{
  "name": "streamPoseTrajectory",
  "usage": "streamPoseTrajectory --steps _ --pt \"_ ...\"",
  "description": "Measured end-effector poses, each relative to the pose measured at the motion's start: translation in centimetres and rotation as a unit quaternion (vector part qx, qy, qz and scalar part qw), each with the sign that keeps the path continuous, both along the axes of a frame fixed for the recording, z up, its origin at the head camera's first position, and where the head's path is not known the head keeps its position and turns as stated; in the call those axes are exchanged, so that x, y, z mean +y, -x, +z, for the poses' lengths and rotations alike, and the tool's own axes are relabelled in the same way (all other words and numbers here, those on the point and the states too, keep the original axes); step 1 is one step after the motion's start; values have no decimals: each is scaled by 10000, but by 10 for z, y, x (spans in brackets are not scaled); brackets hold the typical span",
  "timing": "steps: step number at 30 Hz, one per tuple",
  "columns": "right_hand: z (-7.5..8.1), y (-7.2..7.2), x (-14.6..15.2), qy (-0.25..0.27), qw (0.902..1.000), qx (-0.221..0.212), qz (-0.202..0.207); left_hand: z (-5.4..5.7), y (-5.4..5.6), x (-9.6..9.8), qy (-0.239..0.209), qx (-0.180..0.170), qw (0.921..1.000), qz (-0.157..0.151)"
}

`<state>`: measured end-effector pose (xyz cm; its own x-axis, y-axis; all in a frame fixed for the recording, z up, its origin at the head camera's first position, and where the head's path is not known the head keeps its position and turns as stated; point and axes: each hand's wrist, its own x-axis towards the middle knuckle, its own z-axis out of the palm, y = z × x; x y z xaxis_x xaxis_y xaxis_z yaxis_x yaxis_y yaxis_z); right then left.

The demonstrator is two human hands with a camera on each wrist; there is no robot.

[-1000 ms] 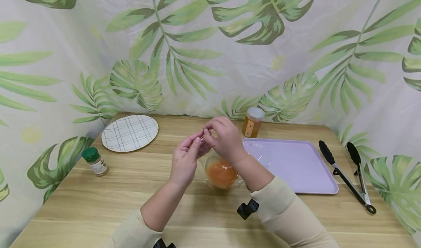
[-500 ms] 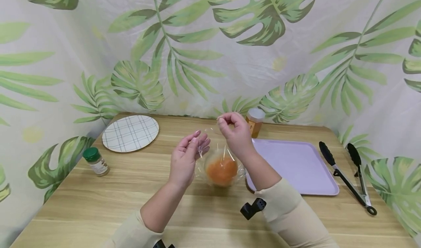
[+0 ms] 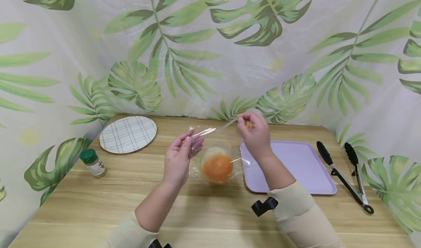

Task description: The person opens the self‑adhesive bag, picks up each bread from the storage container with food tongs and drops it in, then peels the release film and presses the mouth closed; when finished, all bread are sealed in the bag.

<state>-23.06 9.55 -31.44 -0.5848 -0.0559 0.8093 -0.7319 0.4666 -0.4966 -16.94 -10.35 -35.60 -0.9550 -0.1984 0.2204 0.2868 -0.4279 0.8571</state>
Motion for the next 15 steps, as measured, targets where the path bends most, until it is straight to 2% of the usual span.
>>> streamPoseTrajectory --steps 3,7,15 --pt "1 1 13 149 9997 -43 -203 0 1 -1 -67 -53 10000 13" --pt "1 2 32 480 9965 -363 -573 0 3 -4 -117 -145 9998 61" --pt "2 4 73 1246 9808 -984 -1132 2 5 -8 -416 -176 9989 133"
